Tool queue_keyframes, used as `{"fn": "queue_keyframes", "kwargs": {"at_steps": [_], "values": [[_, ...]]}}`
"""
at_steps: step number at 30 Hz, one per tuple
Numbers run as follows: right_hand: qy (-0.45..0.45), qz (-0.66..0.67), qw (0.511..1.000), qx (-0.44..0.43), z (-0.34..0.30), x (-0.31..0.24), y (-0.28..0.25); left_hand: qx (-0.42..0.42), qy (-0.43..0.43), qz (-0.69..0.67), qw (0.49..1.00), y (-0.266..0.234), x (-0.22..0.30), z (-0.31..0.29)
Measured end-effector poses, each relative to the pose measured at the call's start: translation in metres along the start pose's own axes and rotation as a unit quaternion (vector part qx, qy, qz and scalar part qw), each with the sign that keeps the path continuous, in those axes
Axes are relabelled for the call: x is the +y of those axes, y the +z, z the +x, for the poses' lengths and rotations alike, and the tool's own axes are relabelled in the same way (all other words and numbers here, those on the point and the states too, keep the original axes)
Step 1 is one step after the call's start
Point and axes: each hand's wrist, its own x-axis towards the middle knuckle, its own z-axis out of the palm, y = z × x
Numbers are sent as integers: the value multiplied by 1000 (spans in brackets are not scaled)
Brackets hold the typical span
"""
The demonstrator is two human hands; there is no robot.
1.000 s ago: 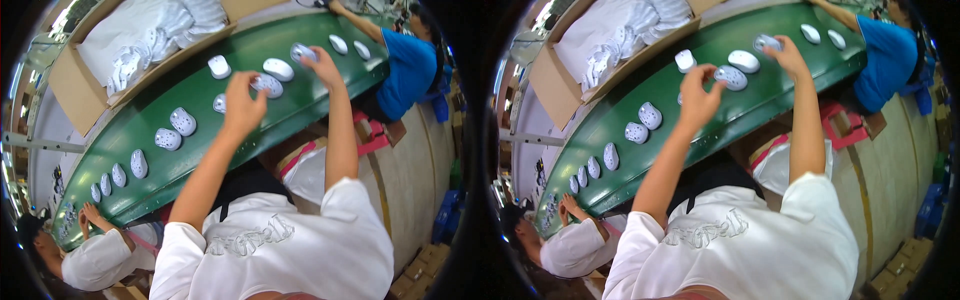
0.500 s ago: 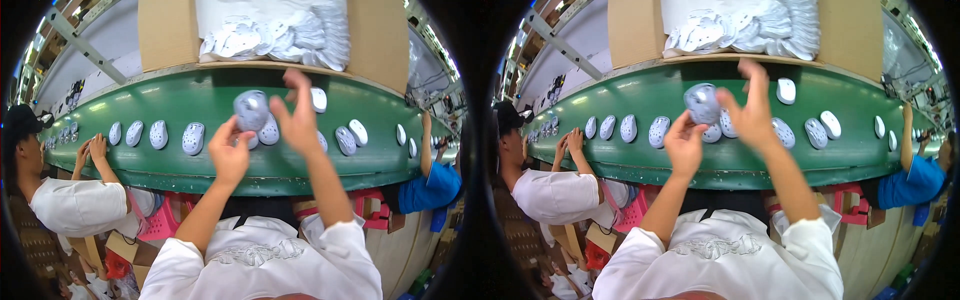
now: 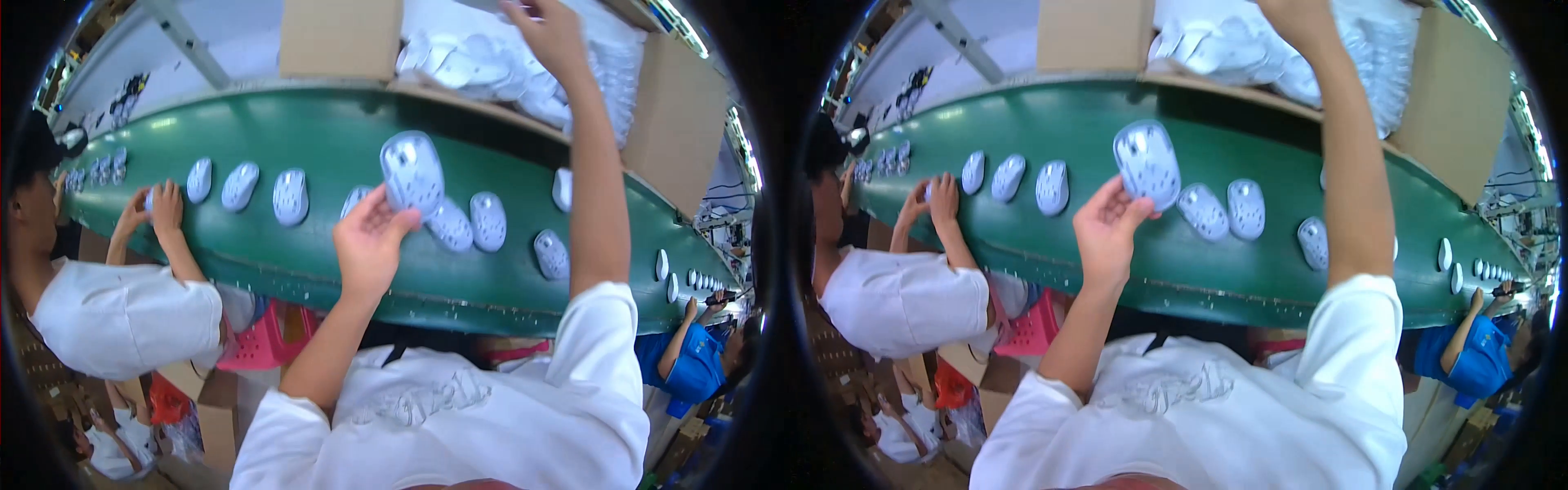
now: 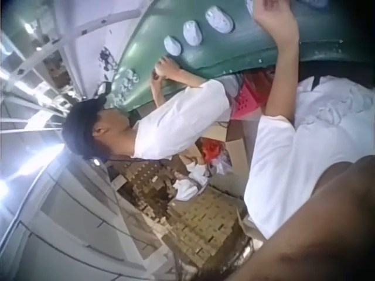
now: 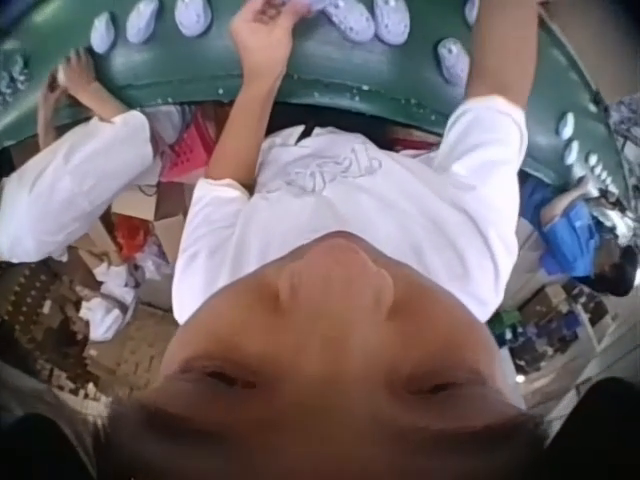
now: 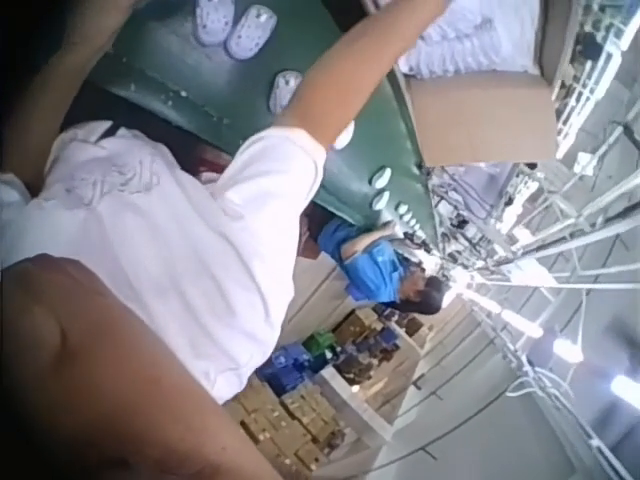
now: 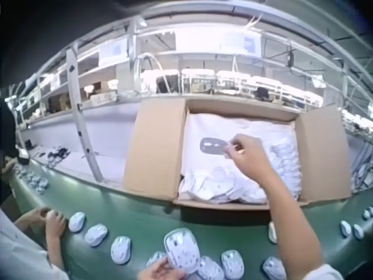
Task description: The person assembles computer mice by taking mouse bases and covers from a conveyor belt and a box, snapping the covers onto the bases by hand, and placing the assembled mice back onto the conveyor belt.
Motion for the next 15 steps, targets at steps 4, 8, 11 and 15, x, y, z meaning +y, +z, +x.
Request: {"fn": "queue_keyframes", "kwargs": {"at_steps": [4, 8, 11, 15], "values": [[-31, 124, 974, 186, -129, -89, -36, -13, 38, -53, 998, 21, 14, -8], [-4, 156, 955, 252, -200, -122, -7, -20, 59, -47, 997, 32, 6, -24], [38, 252, 939, 229, -230, -130, -10, -27, 80, -22, 996, 35, -2, -41], [85, 354, 917, 161, -250, -134, -36, -34, 106, -6, 994, 34, 2, -64]]}}
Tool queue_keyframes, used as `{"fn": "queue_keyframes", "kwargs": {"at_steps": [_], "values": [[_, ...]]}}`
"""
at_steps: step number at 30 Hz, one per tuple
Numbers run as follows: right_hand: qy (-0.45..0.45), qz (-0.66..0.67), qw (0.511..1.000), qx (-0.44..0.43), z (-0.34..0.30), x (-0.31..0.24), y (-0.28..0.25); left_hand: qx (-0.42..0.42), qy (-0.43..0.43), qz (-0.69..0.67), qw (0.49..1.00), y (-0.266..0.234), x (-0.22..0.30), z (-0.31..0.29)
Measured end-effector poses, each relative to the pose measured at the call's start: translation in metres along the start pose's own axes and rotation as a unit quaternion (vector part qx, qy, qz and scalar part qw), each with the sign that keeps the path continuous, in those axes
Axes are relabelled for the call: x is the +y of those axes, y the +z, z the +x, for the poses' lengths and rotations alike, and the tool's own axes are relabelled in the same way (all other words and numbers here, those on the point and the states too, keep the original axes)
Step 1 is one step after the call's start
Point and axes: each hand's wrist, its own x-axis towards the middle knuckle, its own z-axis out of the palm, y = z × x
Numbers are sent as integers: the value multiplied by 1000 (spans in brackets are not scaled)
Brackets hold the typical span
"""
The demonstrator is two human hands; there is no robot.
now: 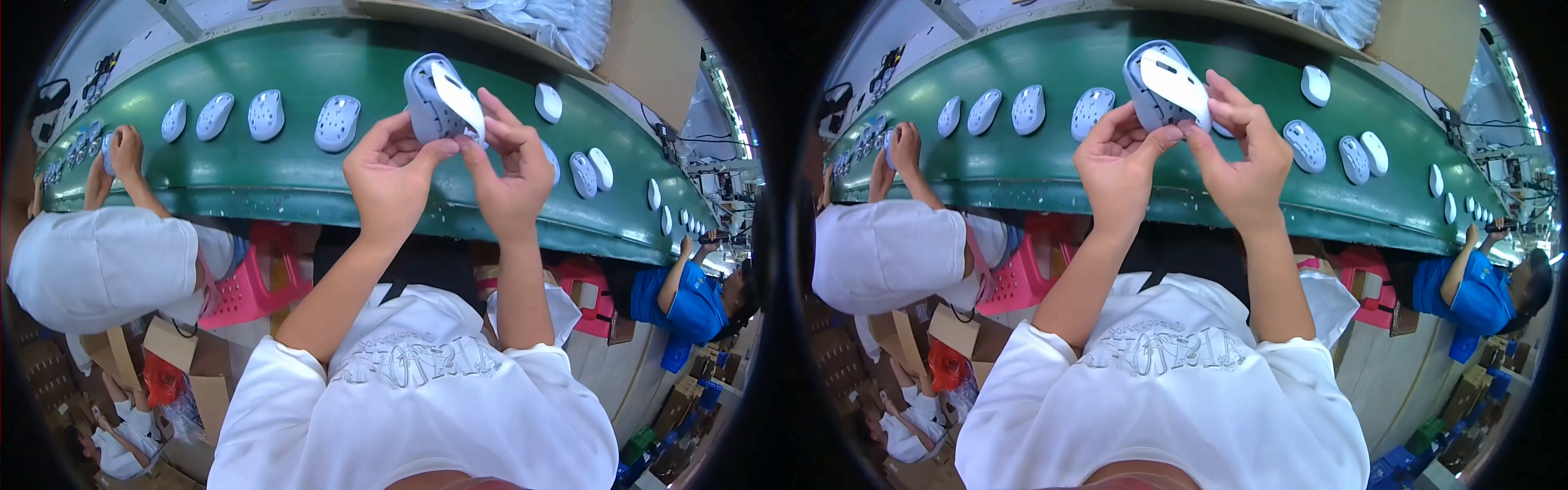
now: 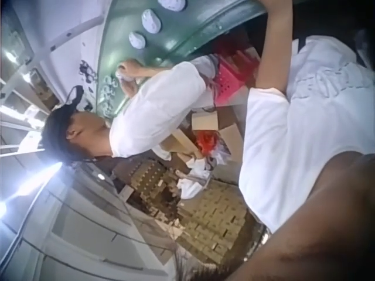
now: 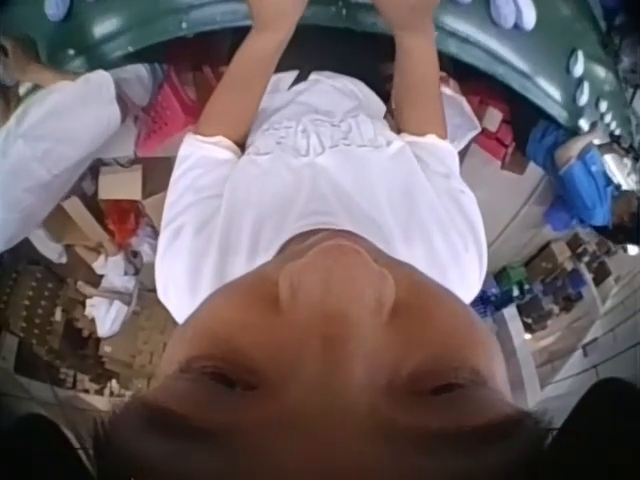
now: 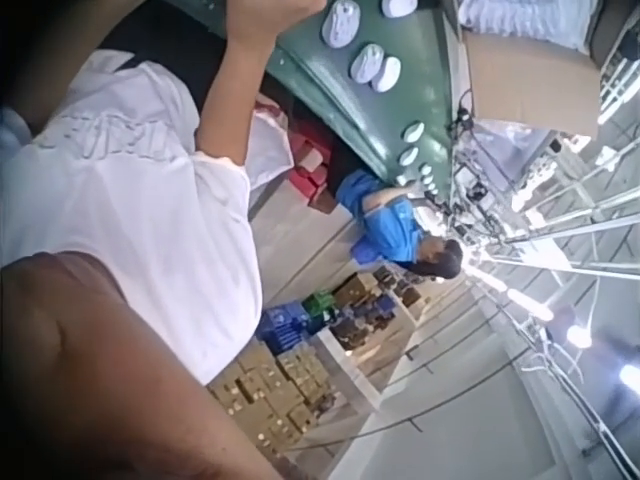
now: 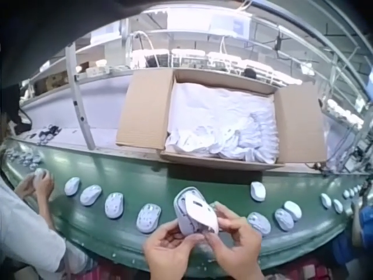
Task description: The person assembles computer mice by taking mouse bases and covers from a conveyor belt and a box, snapping the covers onto the bases by hand, and placing the assembled mice back onto the conveyor belt.
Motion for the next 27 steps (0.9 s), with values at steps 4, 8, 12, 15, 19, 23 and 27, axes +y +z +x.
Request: {"fn": "queue_keyframes", "kwargs": {"at_steps": [4, 8, 12, 15, 19, 23, 27], "values": [[28, 78, 996, -44, -4, -9, -15, -11, 30, 13, 999, 2, 12, -13], [22, 130, 990, -55, -11, -13, -21, -18, 55, 21, 998, 5, 16, -22], [83, 142, 986, 20, -23, -19, -16, -45, 61, -4, 997, 5, 13, -30], [119, 198, 972, 34, -24, -15, -16, -55, 59, -5, 997, 5, 14, -32], [147, 259, 955, 23, -25, -19, -21, -59, 96, 15, 994, 3, 12, -34], [136, 264, 954, -39, -19, -32, -36, -59, 191, 80, 976, 0, 10, -36], [167, 188, 961, -117, -15, -38, -44, -81, 262, 172, 946, -5, 12, -32]]}}
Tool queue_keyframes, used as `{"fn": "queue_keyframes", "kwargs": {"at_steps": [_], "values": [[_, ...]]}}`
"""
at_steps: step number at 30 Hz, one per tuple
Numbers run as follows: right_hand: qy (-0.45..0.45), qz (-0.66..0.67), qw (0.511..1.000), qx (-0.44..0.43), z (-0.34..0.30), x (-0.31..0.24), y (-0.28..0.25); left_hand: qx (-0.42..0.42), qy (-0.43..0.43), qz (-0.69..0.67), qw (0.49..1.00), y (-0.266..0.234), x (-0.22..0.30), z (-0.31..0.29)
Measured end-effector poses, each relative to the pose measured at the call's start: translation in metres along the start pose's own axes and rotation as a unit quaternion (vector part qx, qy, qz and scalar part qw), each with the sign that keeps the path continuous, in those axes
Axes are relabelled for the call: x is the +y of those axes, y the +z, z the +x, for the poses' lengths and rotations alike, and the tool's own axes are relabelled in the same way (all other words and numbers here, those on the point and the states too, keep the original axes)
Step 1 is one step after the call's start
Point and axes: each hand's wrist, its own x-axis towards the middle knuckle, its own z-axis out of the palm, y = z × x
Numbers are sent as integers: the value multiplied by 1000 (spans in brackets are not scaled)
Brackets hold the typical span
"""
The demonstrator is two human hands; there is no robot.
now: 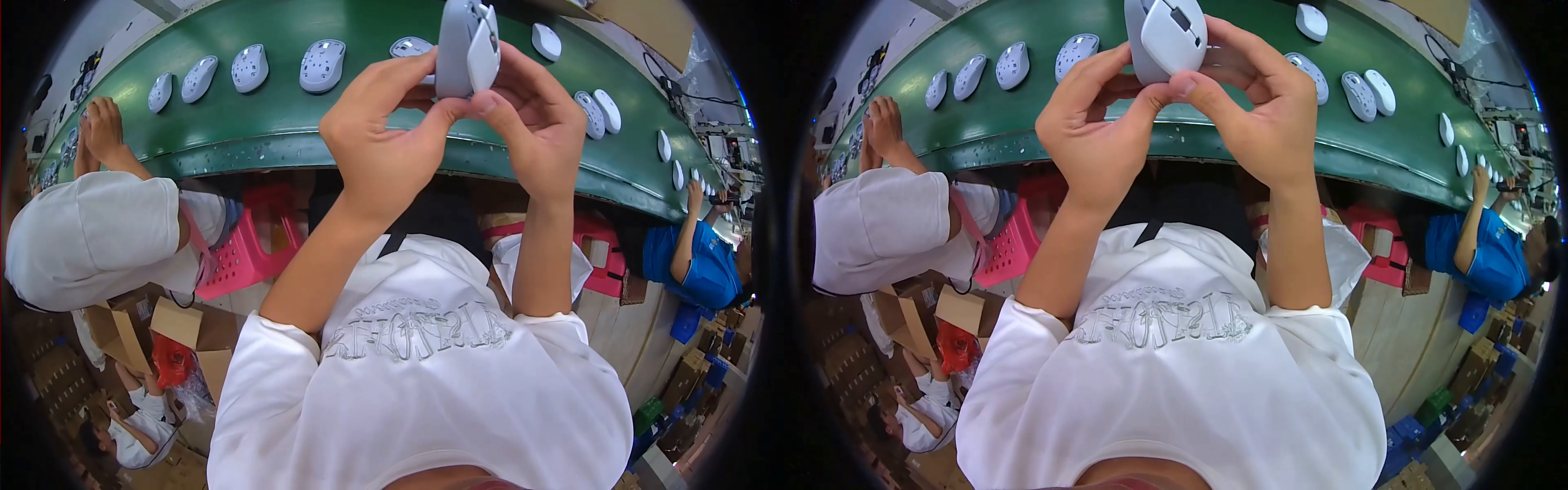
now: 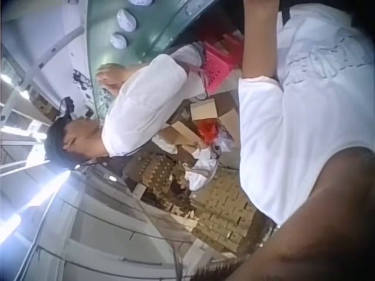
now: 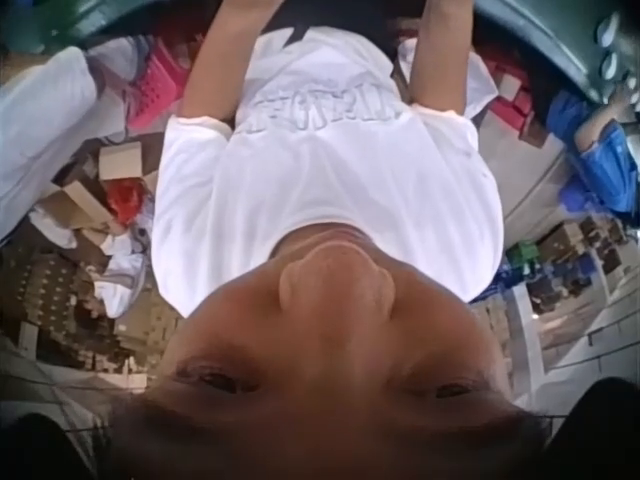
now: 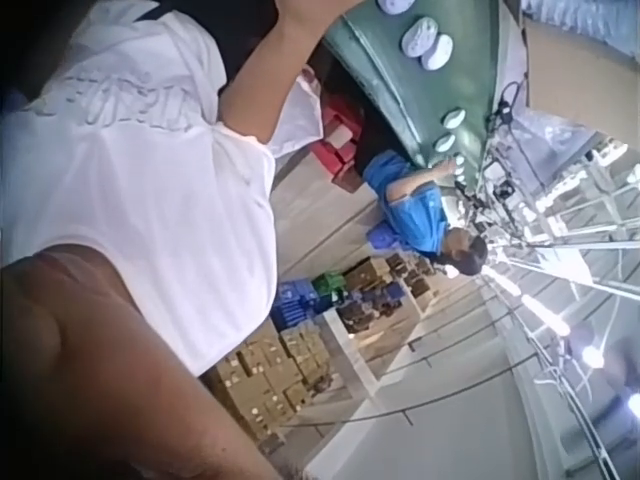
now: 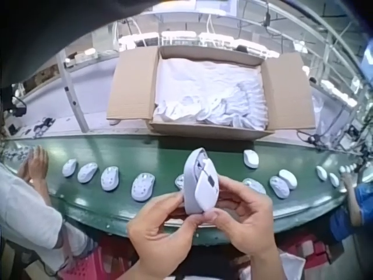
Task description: The person assembles computer mice by taking mouse bases and covers from a conveyor belt and a box, snapping the covers onto the bases by hand, and placing the assembled mice back onto the conveyor belt.
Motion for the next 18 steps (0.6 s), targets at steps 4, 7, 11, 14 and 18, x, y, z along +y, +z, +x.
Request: {"fn": "queue_keyframes", "kwargs": {"at_steps": [4, 7, 11, 14, 18], "values": [[-62, -120, 991, 0, -2, 0, 3, -7, -12, -4, 1000, -4, -1, -2], [-76, -164, 984, 10, -3, 0, 4, -7, -36, -12, 999, -7, 0, -2], [-62, -181, 981, 43, -4, -1, 8, -2, -89, -35, 995, -9, 2, -1], [-28, -91, 989, 116, -8, 5, 24, 5, -44, -41, 998, -4, -1, -4], [-18, -18, 989, 145, -13, 18, 25, 17, -10, -49, 999, 0, -7, -6]]}}
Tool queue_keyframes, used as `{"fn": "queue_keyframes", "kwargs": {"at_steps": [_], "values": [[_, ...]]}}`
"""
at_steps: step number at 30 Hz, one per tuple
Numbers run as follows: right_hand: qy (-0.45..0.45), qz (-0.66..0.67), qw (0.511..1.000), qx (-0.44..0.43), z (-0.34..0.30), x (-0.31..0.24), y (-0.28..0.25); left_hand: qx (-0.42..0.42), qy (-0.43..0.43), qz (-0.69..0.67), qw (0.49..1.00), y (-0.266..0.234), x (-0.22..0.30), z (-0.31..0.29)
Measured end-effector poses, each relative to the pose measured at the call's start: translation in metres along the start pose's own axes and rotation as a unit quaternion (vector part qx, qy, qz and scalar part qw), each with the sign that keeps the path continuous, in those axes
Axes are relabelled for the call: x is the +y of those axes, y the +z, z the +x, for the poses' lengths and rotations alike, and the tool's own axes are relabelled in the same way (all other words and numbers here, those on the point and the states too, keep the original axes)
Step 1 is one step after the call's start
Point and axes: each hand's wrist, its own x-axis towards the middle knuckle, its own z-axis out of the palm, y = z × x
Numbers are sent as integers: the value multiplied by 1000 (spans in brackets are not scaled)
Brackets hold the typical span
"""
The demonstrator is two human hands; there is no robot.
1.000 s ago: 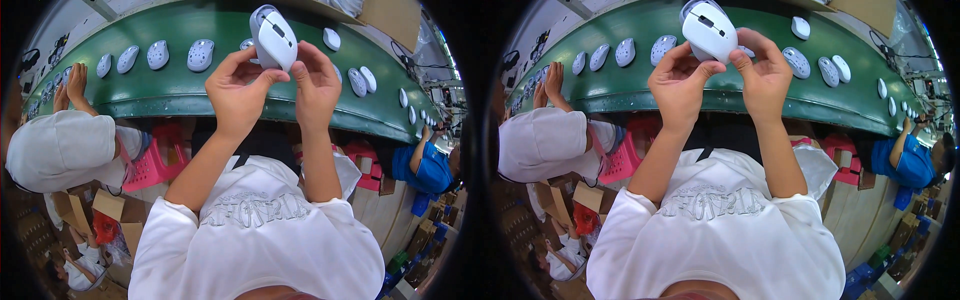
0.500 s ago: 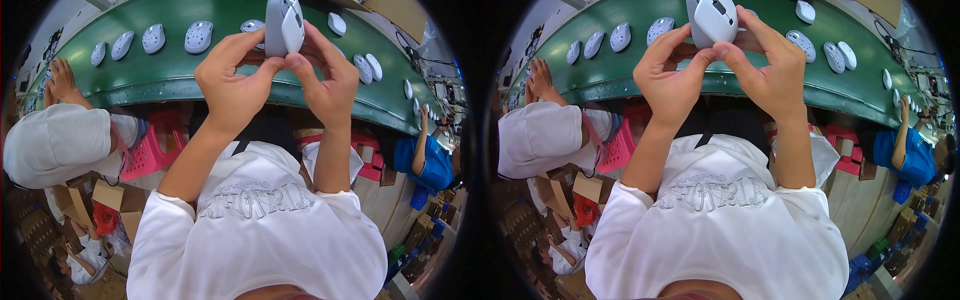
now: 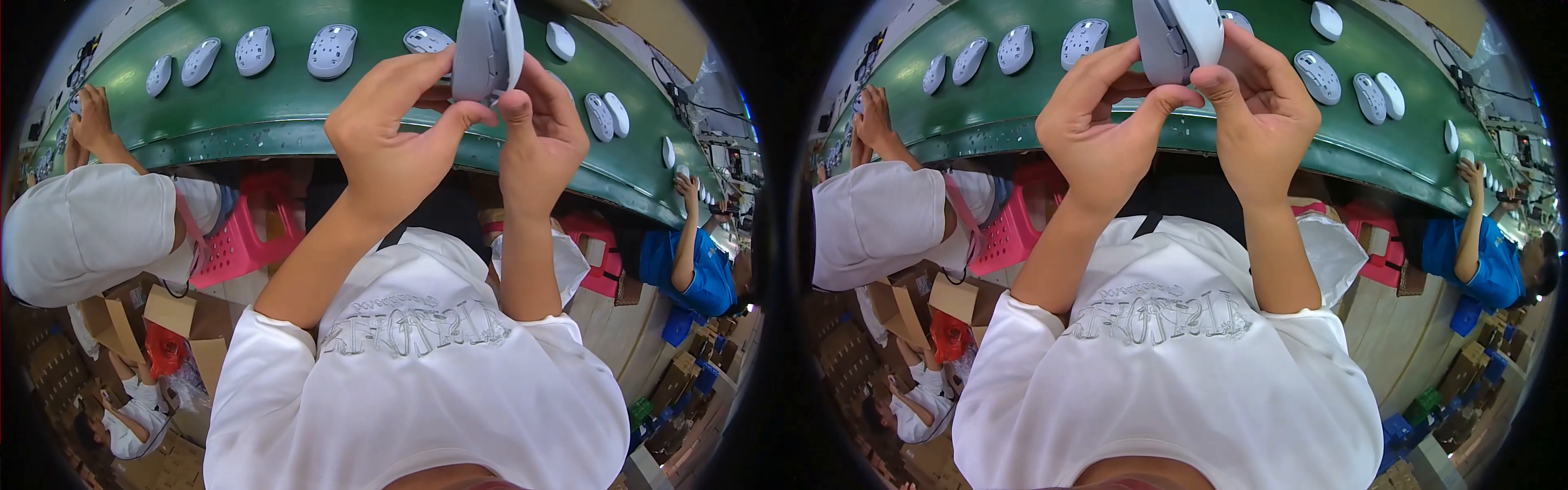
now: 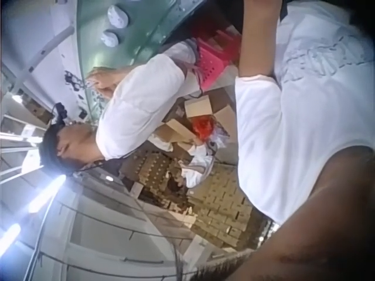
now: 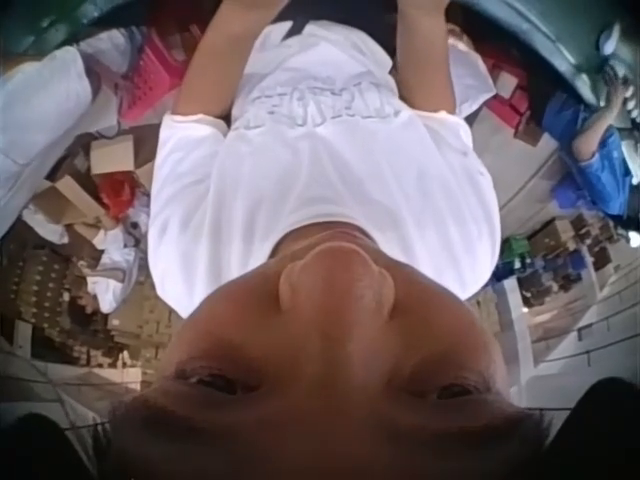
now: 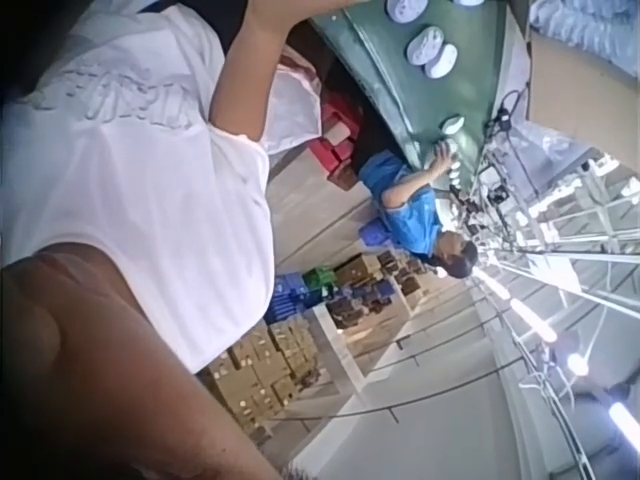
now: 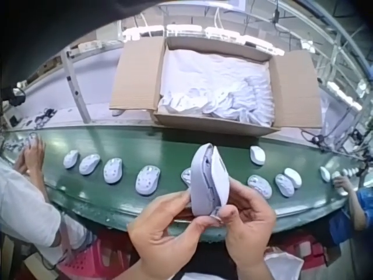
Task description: The person assembles computer mice by taking mouse bases and covers from a conveyor belt and a box, snapping the covers onto the bases by hand, and placing the assembled mice back onto the conveyor belt.
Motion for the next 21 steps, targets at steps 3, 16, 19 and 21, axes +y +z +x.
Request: {"fn": "queue_keyframes", "kwargs": {"at_steps": [3, 16, 19, 21], "values": [[7, 43, 999, 5, -2, 11, 0, 9, 18, -4, 1000, 1, -3, -3], [127, 281, 949, -61, -10, 8, 20, -32, -154, -125, 980, -20, 2, -13], [81, 250, 964, -41, -18, 2, 36, -54, -187, -179, 964, -28, -7, -18], [49, 263, 963, -38, -18, -1, 35, -22, -219, -222, 950, -35, -13, -25]]}}
